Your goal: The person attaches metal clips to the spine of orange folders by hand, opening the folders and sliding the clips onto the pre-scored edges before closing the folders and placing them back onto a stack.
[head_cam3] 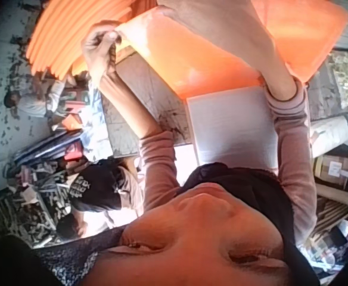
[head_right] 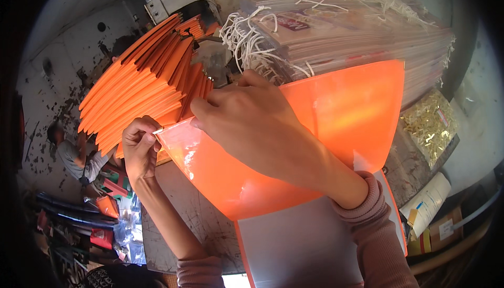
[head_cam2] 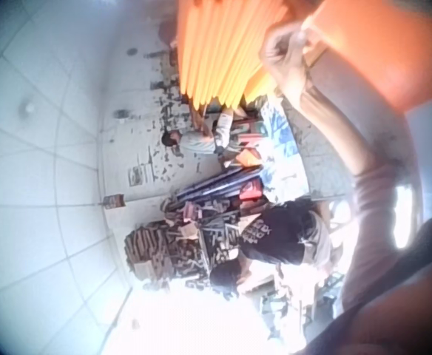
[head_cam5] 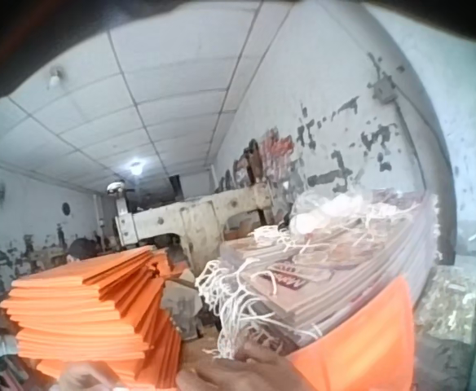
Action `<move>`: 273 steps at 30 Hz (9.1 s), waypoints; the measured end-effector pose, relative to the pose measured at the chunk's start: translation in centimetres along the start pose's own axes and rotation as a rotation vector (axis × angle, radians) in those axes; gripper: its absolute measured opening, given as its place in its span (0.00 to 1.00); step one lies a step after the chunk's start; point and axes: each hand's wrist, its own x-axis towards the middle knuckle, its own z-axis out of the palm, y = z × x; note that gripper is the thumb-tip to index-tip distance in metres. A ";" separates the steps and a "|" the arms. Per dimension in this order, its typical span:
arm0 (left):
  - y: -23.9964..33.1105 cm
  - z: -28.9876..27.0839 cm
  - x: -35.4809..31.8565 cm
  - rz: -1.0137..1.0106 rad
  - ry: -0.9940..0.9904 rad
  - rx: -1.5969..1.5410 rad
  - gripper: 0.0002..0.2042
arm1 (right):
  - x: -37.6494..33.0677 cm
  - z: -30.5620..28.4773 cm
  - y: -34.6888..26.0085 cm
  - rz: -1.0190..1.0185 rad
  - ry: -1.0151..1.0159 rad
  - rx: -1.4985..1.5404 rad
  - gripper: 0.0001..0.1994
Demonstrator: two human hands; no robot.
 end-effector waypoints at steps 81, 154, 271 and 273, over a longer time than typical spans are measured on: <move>0.8 0.0 0.2 0.191 -0.181 0.083 0.04 | 1.9 1.4 -4.2 0.139 0.123 0.235 0.10; -1.7 7.7 -3.9 0.009 0.408 -0.228 0.15 | 2.5 1.6 -2.9 -0.180 0.032 0.350 0.13; -1.7 -8.5 -29.3 -0.736 0.480 1.674 0.24 | -41.3 -7.5 -1.3 1.222 -0.384 0.533 0.29; -1.7 -8.3 -29.2 -0.754 0.487 1.693 0.24 | -41.4 -7.4 -1.4 1.225 -0.389 0.533 0.29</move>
